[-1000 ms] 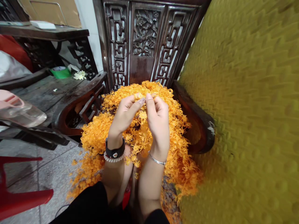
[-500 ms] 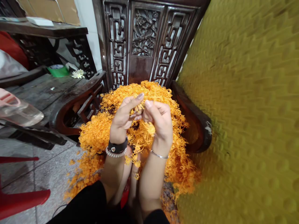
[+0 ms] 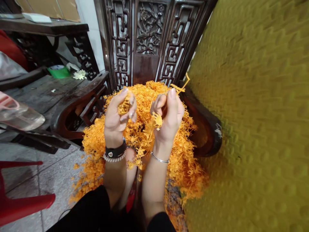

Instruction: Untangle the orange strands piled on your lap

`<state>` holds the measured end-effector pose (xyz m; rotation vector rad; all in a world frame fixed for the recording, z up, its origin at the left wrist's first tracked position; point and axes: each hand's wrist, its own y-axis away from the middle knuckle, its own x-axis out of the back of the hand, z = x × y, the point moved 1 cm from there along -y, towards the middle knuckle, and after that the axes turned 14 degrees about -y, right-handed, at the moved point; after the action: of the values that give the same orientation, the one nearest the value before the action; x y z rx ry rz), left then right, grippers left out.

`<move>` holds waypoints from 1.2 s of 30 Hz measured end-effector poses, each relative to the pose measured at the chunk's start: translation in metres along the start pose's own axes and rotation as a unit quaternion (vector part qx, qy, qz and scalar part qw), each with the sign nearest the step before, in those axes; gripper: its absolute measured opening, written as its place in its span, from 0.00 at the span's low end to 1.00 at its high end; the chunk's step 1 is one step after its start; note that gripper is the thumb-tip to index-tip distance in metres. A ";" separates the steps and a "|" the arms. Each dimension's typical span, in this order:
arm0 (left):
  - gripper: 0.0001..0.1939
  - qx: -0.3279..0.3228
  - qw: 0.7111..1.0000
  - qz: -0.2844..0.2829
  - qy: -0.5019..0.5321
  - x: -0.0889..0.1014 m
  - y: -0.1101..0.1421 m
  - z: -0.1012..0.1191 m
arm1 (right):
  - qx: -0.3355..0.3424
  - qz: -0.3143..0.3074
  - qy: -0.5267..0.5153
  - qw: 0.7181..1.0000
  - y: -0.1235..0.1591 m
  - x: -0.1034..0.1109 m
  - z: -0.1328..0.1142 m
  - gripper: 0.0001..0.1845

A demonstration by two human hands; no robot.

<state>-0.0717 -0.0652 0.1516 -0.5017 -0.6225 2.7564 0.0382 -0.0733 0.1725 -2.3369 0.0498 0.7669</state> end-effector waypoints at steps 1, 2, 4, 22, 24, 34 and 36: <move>0.15 0.007 1.000 -0.019 -0.013 -0.003 -0.001 -0.003 | 0.014 0.009 0.010 1.000 0.001 -0.002 0.003 0.22; 0.14 0.013 0.999 -0.033 -0.023 -0.005 -0.001 -0.005 | 0.027 0.021 0.014 0.999 0.002 -0.003 0.006 0.21; 0.12 0.019 0.998 -0.054 -0.030 -0.011 -0.001 -0.008 | 0.061 0.066 0.021 0.996 0.003 -0.005 0.010 0.19; 0.17 -0.108 0.951 -0.071 -0.280 -0.034 0.003 -0.001 | 0.200 0.223 0.112 0.948 0.004 -0.011 0.004 0.16; 0.18 -0.130 0.946 -0.047 -0.293 -0.037 0.003 -0.002 | 0.190 0.218 0.120 0.950 0.004 -0.010 0.003 0.16; 0.18 -0.188 0.894 0.153 -0.377 -0.026 -0.004 -0.013 | -0.191 -0.034 0.156 0.968 0.005 0.014 -0.008 0.24; 0.18 -0.211 0.875 0.172 -0.399 -0.022 -0.005 -0.012 | -0.219 -0.080 0.159 0.959 0.006 0.015 -0.012 0.25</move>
<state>-0.0458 -0.0633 0.1496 0.5747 -1.4573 3.1061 0.0552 -0.0828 0.1679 -2.8245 -0.1871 0.3373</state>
